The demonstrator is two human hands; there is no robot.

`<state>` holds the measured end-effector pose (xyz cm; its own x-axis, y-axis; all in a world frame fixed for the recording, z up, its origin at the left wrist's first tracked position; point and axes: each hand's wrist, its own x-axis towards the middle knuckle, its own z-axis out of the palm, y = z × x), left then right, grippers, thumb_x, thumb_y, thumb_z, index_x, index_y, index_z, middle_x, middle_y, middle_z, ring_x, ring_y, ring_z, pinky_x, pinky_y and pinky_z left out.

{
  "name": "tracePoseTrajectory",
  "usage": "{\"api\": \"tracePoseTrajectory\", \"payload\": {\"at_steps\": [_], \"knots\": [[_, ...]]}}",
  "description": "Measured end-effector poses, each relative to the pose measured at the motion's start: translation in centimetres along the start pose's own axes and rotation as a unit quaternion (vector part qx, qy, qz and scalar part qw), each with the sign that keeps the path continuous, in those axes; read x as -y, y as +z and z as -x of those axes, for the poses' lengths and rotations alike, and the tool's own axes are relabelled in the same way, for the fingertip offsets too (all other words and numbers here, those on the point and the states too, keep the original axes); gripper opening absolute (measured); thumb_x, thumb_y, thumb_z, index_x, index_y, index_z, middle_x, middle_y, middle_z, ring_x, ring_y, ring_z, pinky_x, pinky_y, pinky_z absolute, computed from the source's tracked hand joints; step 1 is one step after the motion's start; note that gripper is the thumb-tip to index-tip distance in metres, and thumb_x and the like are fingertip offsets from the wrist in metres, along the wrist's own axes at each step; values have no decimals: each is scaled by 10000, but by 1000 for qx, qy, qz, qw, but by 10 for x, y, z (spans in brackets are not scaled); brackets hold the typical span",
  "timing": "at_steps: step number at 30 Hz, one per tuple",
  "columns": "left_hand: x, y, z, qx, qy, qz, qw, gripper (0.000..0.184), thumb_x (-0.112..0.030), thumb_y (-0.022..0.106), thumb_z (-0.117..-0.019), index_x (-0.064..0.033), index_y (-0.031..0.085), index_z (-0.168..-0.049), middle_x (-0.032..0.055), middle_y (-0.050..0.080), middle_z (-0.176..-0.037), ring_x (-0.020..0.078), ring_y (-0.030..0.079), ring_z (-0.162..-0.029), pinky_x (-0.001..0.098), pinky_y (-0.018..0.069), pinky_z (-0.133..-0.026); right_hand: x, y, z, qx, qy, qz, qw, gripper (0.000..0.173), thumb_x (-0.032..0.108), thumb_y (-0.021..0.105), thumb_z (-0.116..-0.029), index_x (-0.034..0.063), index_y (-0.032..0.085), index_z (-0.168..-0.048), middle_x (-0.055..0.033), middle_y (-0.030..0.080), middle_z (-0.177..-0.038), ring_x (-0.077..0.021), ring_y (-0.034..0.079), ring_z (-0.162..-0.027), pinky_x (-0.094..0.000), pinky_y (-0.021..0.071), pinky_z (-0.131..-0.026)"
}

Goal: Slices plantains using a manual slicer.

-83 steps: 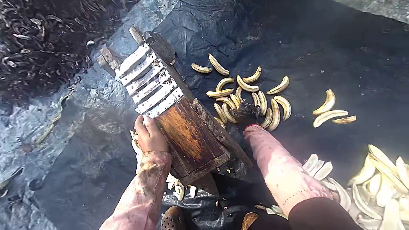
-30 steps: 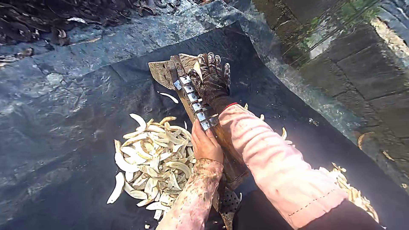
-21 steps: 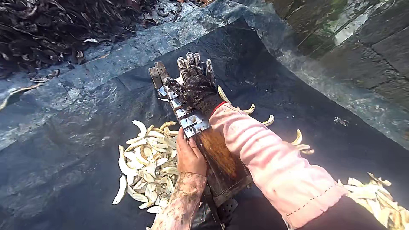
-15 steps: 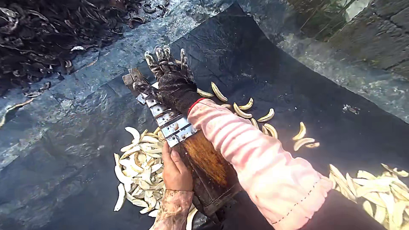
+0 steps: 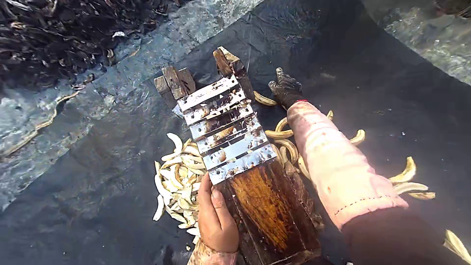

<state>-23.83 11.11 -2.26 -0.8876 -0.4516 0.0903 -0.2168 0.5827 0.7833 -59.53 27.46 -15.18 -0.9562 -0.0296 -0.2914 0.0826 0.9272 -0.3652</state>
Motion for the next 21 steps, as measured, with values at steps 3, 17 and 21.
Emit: {"api": "tracePoseTrajectory", "payload": {"at_steps": [3,17,21], "knots": [[0,2,-2,5,-8,36,999,554,-258,255,-1106,193,415,-1386,230,606,-1313,9,590,-1201,173,465,-1045,-46,60,22,61,30,78,995,701,334,496,-1041,224,162,-1647,-237,370,-1590,-467,424,-1405,-700,363,-1052],[-8,4,-14,75,-217,217,949,712,-441,558,-986,-39,363,-1541,187,522,-1472,231,579,-1287,397,506,-1045,-8,-83,275,-206,-275,-28,939,567,316,415,-1025,51,448,-1525,-217,612,-1370,-336,599,-1251,-531,451,-1069],[2,1,-27,174,-331,372,849,898,-351,658,-939,-109,129,-1623,195,442,-1533,261,562,-1292,446,509,-1018,21,-58,355,-256,-355,64,897,471,386,468,-976,151,673,-1329,-163,710,-1153,-314,659,-1080,-509,456,-994]]}}
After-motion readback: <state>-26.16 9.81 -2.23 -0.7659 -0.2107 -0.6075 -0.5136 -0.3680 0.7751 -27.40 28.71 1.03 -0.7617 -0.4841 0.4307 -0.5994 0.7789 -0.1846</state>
